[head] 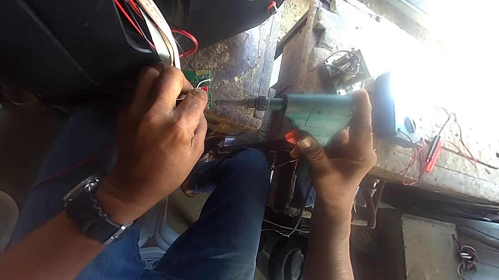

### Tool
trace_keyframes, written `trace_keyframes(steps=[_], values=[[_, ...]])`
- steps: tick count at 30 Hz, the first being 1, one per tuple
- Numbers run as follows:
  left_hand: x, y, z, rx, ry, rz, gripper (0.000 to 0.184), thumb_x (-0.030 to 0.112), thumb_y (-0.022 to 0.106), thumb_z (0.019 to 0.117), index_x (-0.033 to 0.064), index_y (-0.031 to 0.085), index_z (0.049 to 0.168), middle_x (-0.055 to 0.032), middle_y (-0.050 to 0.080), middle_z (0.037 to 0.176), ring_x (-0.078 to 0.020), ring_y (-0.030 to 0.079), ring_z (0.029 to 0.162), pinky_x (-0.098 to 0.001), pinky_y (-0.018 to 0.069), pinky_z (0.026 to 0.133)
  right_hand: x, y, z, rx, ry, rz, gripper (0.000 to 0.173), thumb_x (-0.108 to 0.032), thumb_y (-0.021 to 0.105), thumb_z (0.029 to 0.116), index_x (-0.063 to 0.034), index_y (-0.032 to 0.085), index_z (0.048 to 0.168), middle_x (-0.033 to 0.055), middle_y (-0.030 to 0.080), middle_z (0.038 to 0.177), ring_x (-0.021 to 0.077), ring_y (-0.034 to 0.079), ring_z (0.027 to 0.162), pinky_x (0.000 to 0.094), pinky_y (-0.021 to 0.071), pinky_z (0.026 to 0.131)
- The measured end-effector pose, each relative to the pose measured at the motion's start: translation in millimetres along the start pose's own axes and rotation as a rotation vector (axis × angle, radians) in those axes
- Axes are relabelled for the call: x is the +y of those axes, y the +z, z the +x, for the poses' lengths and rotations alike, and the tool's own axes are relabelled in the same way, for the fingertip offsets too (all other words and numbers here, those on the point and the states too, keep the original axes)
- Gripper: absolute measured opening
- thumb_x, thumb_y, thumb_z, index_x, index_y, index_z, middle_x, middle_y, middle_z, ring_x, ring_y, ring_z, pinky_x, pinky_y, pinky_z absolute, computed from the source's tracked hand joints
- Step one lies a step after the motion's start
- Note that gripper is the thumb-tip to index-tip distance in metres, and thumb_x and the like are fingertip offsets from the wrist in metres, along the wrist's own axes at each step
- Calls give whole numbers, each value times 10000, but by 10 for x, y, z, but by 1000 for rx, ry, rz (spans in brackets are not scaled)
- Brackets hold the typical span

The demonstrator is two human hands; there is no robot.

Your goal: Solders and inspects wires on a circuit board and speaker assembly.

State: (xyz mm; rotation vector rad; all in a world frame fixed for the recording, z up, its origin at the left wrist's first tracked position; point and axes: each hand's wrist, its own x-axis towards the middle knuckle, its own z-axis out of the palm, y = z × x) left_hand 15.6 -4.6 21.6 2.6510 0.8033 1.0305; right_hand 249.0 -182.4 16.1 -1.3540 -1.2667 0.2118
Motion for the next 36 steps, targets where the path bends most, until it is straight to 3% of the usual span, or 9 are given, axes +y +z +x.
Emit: trace_keyframes(steps=[36], values=[[14, -3, 9, -7, 4, 29, 215, 127, 542, 1006, 27, 720, 1071, -177, 623, 1108, -368, 571, 1118, -470, 475, 886, 15, 13, -14, 12, -17, 5, 895, -22, 772, 894, -24, 232, 1608, 151, 637, 1282, 226, 721, 823, 358, 663, 650]])
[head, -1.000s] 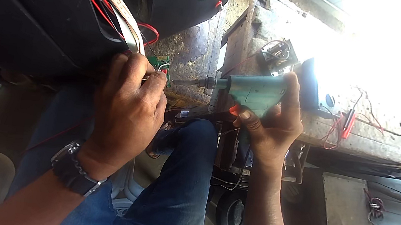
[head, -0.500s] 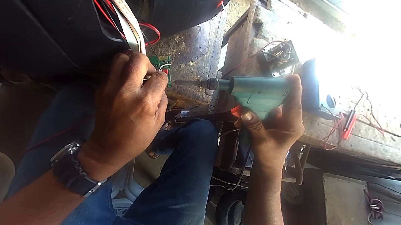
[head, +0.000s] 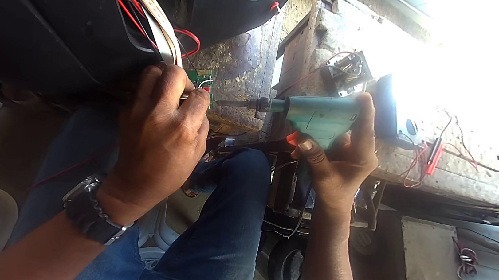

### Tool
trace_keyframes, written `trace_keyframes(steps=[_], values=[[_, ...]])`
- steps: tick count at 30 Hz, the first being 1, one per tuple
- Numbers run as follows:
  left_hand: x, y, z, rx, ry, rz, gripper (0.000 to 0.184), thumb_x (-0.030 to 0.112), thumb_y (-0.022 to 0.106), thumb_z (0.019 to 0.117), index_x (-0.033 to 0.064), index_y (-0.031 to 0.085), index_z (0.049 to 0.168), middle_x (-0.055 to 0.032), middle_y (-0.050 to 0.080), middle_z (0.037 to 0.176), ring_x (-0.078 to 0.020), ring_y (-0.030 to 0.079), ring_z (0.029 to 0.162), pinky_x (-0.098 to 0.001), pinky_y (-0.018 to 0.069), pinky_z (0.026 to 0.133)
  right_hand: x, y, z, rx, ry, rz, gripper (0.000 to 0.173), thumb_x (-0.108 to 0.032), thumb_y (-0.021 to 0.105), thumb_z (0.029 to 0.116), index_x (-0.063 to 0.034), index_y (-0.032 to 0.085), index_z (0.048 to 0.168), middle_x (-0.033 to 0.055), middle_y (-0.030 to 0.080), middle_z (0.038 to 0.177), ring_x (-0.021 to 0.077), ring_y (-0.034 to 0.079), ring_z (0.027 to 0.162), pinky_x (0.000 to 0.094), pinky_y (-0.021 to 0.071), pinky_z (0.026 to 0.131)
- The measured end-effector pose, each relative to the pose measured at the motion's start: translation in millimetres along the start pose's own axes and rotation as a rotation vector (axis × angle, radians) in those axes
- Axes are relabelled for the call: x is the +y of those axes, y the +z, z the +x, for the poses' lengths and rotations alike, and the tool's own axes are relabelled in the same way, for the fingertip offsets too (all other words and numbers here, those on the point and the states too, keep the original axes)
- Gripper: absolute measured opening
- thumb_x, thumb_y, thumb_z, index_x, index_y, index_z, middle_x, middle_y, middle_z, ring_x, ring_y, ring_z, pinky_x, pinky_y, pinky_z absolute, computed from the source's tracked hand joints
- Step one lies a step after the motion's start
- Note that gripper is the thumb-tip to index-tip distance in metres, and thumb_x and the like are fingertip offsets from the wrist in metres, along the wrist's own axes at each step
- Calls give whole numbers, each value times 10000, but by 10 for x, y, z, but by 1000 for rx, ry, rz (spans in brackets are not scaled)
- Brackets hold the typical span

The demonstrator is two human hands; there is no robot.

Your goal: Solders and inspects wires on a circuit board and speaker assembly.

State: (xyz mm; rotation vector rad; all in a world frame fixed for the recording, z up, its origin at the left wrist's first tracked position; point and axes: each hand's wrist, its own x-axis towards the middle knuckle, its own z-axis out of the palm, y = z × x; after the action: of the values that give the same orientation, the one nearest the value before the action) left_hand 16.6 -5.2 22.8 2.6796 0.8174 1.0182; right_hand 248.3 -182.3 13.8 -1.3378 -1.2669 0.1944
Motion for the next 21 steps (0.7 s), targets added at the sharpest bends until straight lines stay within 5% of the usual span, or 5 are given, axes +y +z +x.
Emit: trace_keyframes(steps=[7, 15, 18, 21], values=[[2, -3, 3, -8, -1, -2, 219, 132, 538, 1006, 19, 714, 1072, -183, 619, 1118, -379, 570, 1117, -483, 478, 894, 0, 1, -7, 8, 3, 7, 893, -36, 774, 897, -23, 230, 1605, 141, 633, 1286, 224, 721, 836, 358, 664, 644], [-4, -5, 3, -1, 4, -15, 220, 134, 548, 1010, 19, 721, 1083, -181, 627, 1116, -375, 573, 1136, -480, 482, 921, -152, 47, -213, 159, 130, 72, 850, -98, 708, 954, -135, 192, 1628, 113, 672, 1133, 219, 708, 752, 363, 649, 588], [-13, -9, 3, -5, 10, -21, 215, 137, 559, 1008, 30, 728, 1087, -172, 637, 1133, -366, 579, 1140, -468, 487, 933, -342, 81, -465, 275, 243, 74, 856, -167, 711, 951, -181, 194, 1633, 126, 667, 1092, 222, 685, 685, 367, 634, 563], [-28, -17, -5, -30, 23, -39, 239, 161, 557, 1012, 26, 722, 1119, -184, 638, 1167, -375, 584, 1139, -493, 490, 941, -495, 50, -806, 440, 299, 72, 886, -188, 745, 936, -115, 190, 1623, 155, 662, 1108, 226, 679, 678, 365, 632, 573]])
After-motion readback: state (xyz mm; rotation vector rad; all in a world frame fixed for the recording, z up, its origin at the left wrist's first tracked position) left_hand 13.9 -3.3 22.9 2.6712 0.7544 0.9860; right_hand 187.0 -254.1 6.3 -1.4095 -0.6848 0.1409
